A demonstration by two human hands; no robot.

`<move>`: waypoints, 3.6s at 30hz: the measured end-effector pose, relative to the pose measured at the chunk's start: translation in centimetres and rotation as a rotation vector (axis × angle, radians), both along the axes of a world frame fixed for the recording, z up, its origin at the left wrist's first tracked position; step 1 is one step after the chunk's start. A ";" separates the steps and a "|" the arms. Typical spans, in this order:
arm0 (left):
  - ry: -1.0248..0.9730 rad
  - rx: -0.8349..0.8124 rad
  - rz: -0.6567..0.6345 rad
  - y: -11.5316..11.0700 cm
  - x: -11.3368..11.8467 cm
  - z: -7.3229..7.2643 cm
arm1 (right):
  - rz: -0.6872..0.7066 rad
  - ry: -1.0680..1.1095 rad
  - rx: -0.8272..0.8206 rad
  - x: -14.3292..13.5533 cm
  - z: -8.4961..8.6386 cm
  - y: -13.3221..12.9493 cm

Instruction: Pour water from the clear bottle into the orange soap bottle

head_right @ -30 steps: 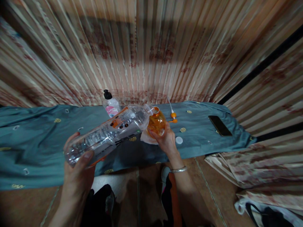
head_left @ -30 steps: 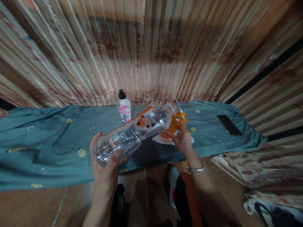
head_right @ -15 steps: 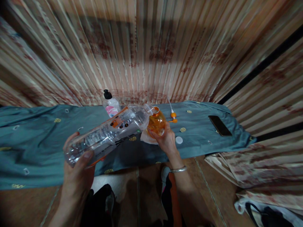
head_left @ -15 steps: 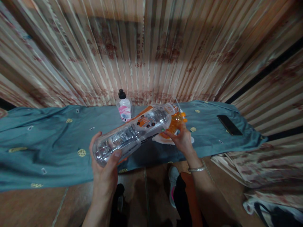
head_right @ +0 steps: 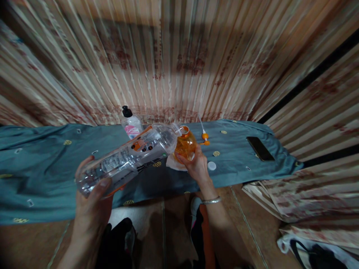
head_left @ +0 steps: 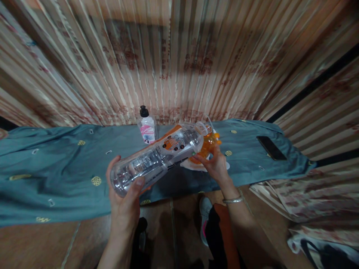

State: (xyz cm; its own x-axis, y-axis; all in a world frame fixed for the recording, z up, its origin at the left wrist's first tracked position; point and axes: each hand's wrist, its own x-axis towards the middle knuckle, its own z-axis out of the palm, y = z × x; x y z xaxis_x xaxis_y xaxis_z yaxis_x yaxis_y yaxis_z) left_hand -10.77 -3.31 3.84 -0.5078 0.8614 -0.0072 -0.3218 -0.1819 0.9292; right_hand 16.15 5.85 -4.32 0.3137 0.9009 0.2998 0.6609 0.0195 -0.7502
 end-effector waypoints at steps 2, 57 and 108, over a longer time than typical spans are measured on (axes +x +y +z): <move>-0.011 0.020 0.003 0.1 0.0 -0.3 | 0.007 -0.003 0.000 0.1 0.0 0.0; -0.001 0.041 -0.007 0.6 -1.5 -1.5 | -0.005 -0.040 0.030 0.0 -0.2 0.0; 0.003 0.021 -0.036 0.3 -1.9 -1.9 | -0.013 -0.047 -0.004 -0.1 0.2 -0.1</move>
